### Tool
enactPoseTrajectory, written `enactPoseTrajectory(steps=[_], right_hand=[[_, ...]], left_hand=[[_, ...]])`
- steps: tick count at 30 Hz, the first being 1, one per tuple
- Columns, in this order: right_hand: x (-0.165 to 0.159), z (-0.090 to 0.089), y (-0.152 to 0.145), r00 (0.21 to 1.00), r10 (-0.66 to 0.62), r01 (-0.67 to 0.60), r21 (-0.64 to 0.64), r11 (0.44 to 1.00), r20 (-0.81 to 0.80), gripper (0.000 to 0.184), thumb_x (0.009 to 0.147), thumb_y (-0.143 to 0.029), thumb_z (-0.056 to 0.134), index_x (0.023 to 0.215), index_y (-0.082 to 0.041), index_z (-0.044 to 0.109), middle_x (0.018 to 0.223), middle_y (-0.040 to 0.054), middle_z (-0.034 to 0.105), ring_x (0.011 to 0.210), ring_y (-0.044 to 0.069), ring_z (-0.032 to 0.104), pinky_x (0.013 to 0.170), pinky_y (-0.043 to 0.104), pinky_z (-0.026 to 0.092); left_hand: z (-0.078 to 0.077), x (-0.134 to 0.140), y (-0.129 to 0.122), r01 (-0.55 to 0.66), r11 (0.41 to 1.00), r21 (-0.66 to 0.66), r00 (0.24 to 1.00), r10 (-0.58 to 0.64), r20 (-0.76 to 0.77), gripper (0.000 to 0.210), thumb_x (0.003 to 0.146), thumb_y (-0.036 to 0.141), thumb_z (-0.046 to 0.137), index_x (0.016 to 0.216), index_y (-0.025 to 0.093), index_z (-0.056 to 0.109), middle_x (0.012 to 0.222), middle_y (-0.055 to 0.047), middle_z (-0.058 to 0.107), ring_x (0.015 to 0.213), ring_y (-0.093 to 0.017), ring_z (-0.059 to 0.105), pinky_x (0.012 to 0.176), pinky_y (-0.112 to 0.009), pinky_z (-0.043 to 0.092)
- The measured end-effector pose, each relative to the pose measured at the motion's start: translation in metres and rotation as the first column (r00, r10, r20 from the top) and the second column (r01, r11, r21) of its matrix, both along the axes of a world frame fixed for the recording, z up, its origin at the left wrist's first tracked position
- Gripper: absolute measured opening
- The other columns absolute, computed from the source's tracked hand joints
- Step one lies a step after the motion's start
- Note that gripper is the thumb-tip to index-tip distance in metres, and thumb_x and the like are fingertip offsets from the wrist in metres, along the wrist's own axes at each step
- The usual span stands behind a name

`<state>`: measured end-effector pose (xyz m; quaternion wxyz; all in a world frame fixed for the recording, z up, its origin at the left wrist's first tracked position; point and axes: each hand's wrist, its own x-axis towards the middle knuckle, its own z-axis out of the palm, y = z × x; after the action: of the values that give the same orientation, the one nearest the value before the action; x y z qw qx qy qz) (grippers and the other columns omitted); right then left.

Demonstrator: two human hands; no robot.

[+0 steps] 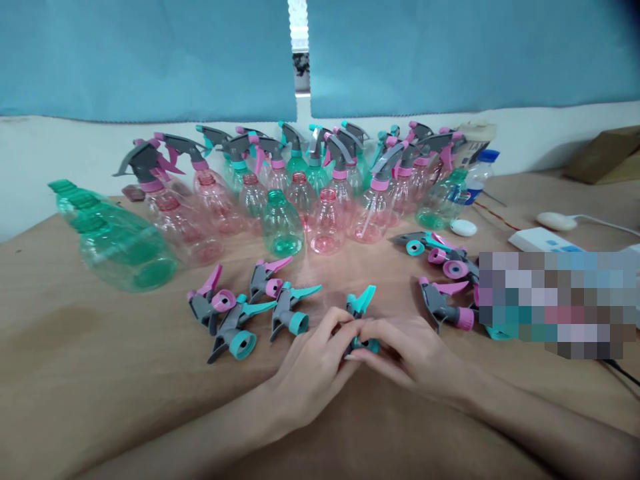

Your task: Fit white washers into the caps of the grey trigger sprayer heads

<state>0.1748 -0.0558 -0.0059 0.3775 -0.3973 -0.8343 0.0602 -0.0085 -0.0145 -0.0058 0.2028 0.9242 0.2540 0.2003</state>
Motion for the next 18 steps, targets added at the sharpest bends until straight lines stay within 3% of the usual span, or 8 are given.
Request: enactPoseTrajectory(steps=[9, 18], right_hand=[[0.0000, 0.0037, 0.0008, 0.999, -0.018, 0.018, 0.003, 1.000, 0.032, 0.023, 0.091, -0.037, 0.052, 0.087, -0.015, 0.056, 0.061, -0.0031, 0.058, 0.051, 0.009, 0.051, 0.050, 0.022, 0.036], [0.0010, 0.0014, 0.0026, 0.991, 0.027, -0.025, -0.023, 0.999, 0.128, 0.031, 0.095, -0.038, 0.043, 0.077, -0.016, 0.056, 0.068, 0.0015, 0.061, 0.061, 0.012, 0.057, 0.054, 0.024, 0.037]], left_hand=[[0.0005, 0.0002, 0.0008, 0.018, 1.000, -0.006, 0.999, -0.018, -0.027, 0.026, 0.096, 0.032, 0.036, 0.108, 0.015, 0.052, 0.104, -0.010, 0.053, 0.085, -0.021, 0.059, 0.069, -0.035, 0.054], [0.0018, 0.0002, 0.0012, 0.048, 0.997, -0.063, 0.999, -0.048, -0.004, 0.026, 0.096, 0.032, 0.037, 0.112, 0.015, 0.050, 0.110, -0.011, 0.051, 0.095, -0.023, 0.057, 0.078, -0.038, 0.054]])
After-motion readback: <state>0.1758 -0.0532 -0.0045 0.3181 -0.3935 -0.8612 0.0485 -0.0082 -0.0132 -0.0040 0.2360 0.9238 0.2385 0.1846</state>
